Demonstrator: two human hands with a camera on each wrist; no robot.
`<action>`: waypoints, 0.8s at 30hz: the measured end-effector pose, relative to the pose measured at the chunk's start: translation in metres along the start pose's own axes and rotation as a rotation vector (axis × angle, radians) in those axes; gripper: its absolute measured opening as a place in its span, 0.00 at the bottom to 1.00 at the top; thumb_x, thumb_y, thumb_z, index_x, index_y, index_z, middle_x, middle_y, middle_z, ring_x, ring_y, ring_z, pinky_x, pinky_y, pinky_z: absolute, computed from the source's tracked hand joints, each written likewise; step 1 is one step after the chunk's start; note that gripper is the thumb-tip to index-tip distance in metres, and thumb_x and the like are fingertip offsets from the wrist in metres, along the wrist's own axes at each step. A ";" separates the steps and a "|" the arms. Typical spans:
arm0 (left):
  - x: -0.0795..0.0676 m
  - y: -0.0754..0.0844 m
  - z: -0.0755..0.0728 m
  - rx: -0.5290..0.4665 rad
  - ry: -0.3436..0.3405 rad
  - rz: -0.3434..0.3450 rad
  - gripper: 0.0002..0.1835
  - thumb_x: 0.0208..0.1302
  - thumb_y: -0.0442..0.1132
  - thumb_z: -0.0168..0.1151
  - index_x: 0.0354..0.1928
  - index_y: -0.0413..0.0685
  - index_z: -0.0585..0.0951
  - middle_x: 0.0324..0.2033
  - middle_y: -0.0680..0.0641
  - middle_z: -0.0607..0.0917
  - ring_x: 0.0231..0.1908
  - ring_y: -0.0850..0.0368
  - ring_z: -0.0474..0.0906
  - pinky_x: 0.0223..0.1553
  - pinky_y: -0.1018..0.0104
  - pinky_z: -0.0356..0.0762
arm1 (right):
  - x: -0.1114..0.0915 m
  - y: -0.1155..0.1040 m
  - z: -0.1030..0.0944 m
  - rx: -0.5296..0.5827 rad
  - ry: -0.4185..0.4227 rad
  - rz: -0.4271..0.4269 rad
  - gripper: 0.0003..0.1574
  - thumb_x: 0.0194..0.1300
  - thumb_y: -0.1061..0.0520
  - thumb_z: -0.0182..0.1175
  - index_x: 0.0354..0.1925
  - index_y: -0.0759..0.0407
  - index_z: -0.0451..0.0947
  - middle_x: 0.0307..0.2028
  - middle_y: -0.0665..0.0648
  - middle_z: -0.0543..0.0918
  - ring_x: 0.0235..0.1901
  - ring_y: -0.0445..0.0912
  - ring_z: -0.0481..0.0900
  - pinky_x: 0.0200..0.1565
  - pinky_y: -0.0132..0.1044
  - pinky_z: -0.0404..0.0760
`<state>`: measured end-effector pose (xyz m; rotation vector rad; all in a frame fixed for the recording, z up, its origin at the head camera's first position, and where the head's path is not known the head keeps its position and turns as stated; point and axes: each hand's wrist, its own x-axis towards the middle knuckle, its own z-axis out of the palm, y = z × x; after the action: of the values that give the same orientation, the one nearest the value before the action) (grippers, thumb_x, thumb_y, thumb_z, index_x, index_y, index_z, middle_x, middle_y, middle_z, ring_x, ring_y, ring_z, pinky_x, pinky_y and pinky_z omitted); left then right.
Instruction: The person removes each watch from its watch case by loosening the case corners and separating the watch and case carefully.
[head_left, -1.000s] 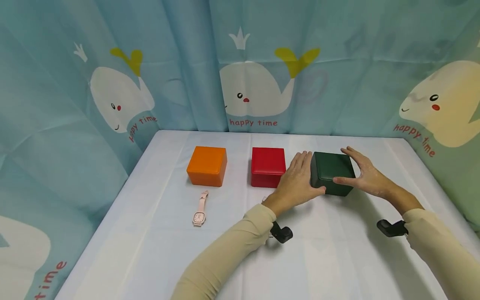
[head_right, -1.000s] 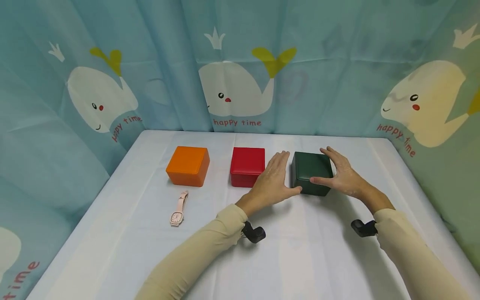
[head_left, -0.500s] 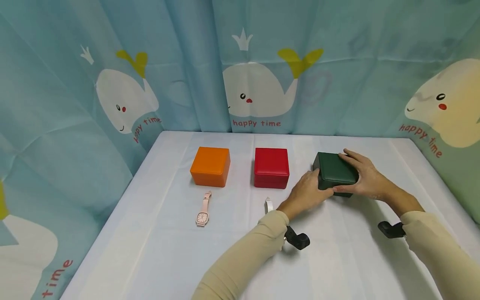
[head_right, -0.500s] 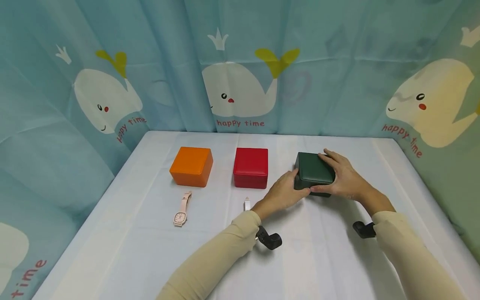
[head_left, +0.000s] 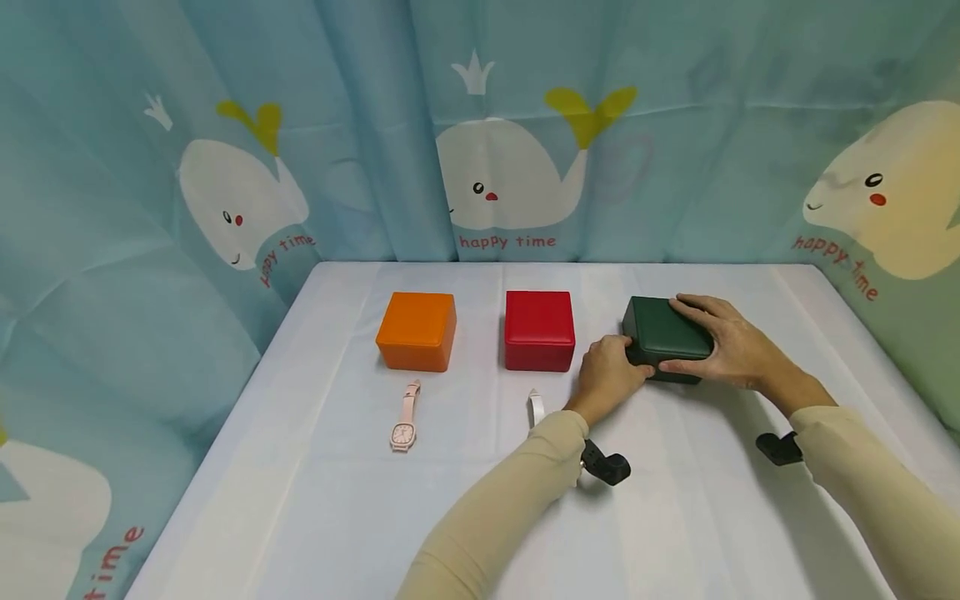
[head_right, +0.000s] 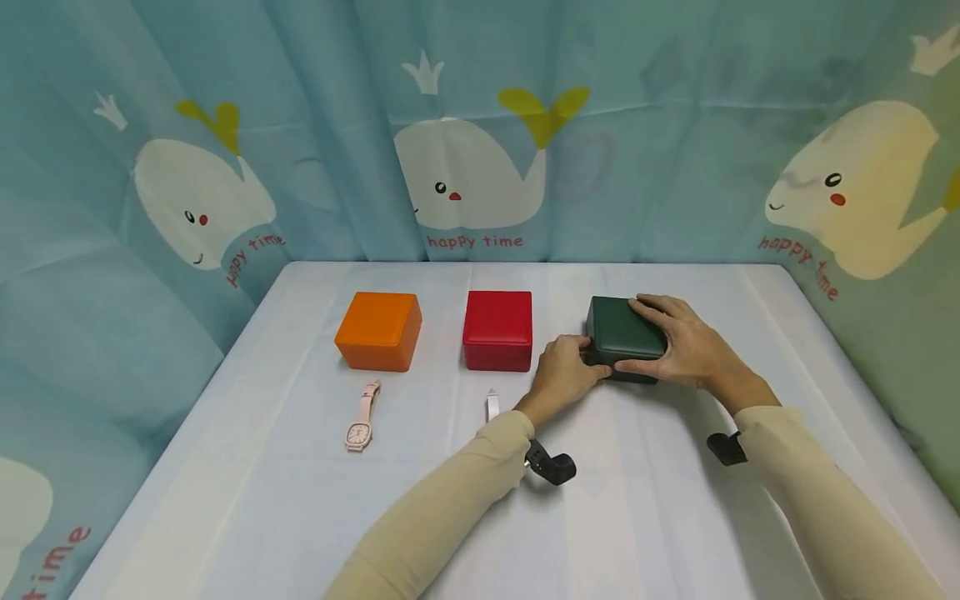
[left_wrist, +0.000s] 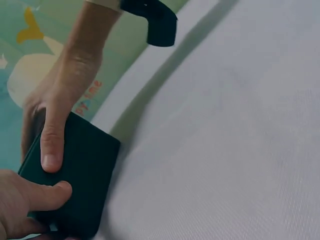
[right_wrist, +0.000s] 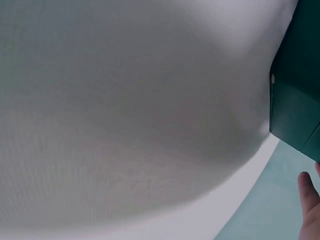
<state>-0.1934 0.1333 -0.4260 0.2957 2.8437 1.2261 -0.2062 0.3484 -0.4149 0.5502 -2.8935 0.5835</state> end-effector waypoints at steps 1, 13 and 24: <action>0.000 0.000 0.000 0.000 0.001 -0.001 0.26 0.57 0.45 0.78 0.57 0.44 0.86 0.48 0.51 0.88 0.47 0.58 0.84 0.48 0.68 0.78 | -0.001 0.000 0.000 0.006 0.000 0.003 0.67 0.45 0.36 0.81 0.76 0.56 0.64 0.72 0.62 0.62 0.70 0.64 0.57 0.59 0.71 0.62; 0.000 -0.006 0.004 -0.015 0.044 0.012 0.28 0.53 0.46 0.81 0.57 0.46 0.86 0.50 0.53 0.87 0.49 0.61 0.83 0.49 0.71 0.77 | 0.000 0.002 0.002 0.020 0.040 -0.015 0.65 0.44 0.38 0.81 0.74 0.58 0.66 0.72 0.63 0.64 0.69 0.65 0.58 0.60 0.71 0.61; -0.002 -0.009 0.005 -0.011 0.063 -0.007 0.26 0.53 0.45 0.82 0.54 0.48 0.88 0.47 0.54 0.88 0.47 0.59 0.84 0.47 0.70 0.78 | 0.002 -0.001 0.003 0.023 0.064 -0.003 0.63 0.43 0.39 0.82 0.72 0.60 0.70 0.69 0.65 0.66 0.66 0.66 0.60 0.56 0.70 0.64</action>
<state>-0.1928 0.1300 -0.4360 0.2506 2.8865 1.2722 -0.2081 0.3451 -0.4171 0.5287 -2.8288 0.6227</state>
